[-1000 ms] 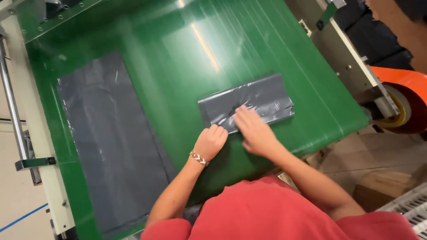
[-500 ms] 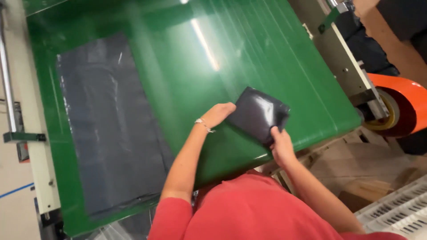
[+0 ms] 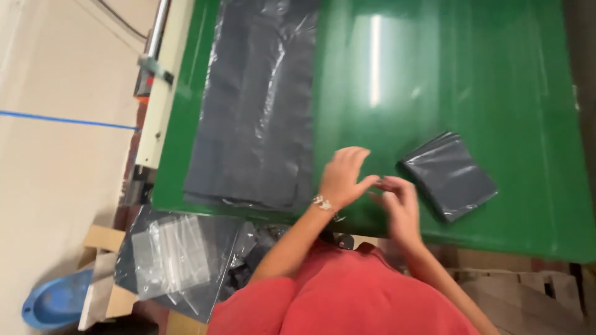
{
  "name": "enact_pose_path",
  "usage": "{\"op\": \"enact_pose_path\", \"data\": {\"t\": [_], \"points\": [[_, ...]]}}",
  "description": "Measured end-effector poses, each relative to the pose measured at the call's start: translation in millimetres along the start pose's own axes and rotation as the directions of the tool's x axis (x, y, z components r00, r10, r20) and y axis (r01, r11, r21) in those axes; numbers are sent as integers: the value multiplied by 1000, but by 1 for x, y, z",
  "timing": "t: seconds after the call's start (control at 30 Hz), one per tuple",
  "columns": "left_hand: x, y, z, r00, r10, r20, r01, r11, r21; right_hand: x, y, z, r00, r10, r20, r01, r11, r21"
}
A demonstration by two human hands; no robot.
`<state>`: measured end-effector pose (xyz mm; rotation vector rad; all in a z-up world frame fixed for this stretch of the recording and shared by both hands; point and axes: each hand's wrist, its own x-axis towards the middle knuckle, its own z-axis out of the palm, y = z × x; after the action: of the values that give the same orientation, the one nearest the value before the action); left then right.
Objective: Packaging black plastic bags into clear sleeves and organizing them on a conveyor belt
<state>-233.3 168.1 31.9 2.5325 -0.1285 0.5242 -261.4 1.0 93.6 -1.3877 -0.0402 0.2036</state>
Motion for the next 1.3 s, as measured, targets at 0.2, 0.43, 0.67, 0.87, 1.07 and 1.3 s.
{"op": "enact_pose_path", "data": {"t": [0.2,0.43,0.67,0.87,1.07,1.3], "points": [[-118,-87,-148,958,-266,110,200,890,410,18,72,89,911,194,365,-285,934,214],[-160,-106,-160,943,-277,183,201,915,351,33,86,140,892,252,375,-359,900,249],[-158,-135,-112,952,-224,-211,292,874,389,42,64,154,895,-145,422,156,988,9],[-157,-156,-89,966,-71,-250,166,909,383,59,42,170,433,-453,779,897,134,-420],[-169,-135,-166,966,-32,-256,155,865,477,70,60,157,434,-413,801,886,354,-298],[-213,-157,-225,948,-315,-39,314,949,-29,43,32,54,777,138,614,220,854,-471]]}}
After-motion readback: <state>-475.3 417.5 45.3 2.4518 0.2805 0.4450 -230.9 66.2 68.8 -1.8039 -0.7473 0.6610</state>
